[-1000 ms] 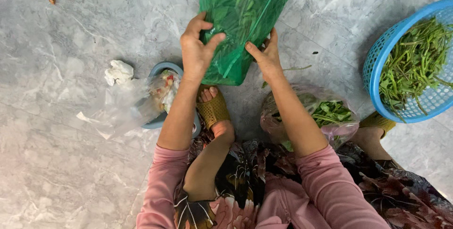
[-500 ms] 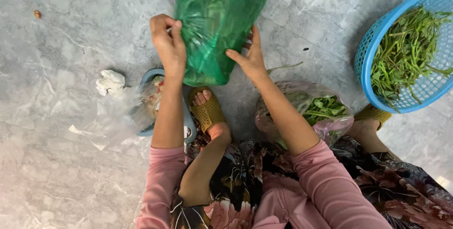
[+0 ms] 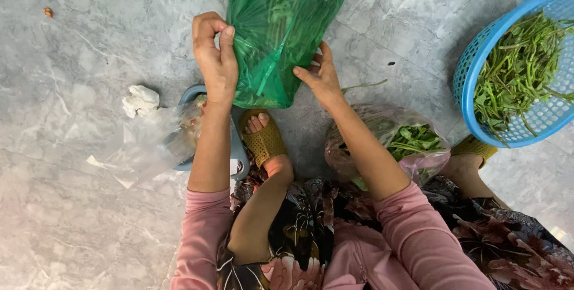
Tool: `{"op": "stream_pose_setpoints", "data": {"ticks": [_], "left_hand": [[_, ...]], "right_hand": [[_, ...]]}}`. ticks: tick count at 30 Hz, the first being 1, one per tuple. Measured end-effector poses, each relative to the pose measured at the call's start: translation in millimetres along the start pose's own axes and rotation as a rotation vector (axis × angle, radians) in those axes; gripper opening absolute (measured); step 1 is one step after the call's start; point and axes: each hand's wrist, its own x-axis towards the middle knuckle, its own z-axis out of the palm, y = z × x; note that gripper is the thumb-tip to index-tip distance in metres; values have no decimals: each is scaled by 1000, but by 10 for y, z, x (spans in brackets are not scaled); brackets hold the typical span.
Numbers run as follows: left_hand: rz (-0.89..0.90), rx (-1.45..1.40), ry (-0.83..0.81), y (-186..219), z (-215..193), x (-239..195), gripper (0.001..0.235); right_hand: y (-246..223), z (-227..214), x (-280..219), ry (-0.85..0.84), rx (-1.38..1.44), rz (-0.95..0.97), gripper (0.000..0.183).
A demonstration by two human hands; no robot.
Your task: The person sits on the floor and sorts green leafy vegetables by hand. They remove leaves from stems, place the leaves into a blue basket, and put the stems into a green plastic bag. The person also handles a pink plastic bag containing additional vegetables.
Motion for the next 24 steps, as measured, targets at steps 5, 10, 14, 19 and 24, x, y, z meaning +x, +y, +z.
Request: {"op": "stream_pose_setpoints", "data": {"ticks": [5, 10, 14, 19, 24], "left_hand": [[-48, -34, 24, 19, 36, -68, 13], [-66, -56, 56, -55, 103, -175, 12], [-164, -196, 177, -283, 63, -197, 11], [-403, -105, -18, -651, -209, -148, 63], [-671, -206, -404, -699, -122, -153, 110]], "right_hand": [[-11, -25, -6, -4, 23, 43, 105], [-78, -21, -16, 1, -37, 103, 102], [-62, -30, 0, 5, -24, 105, 102], [24, -3, 62, -5, 83, 140, 105], [47, 8, 99, -69, 136, 181, 101]]}}
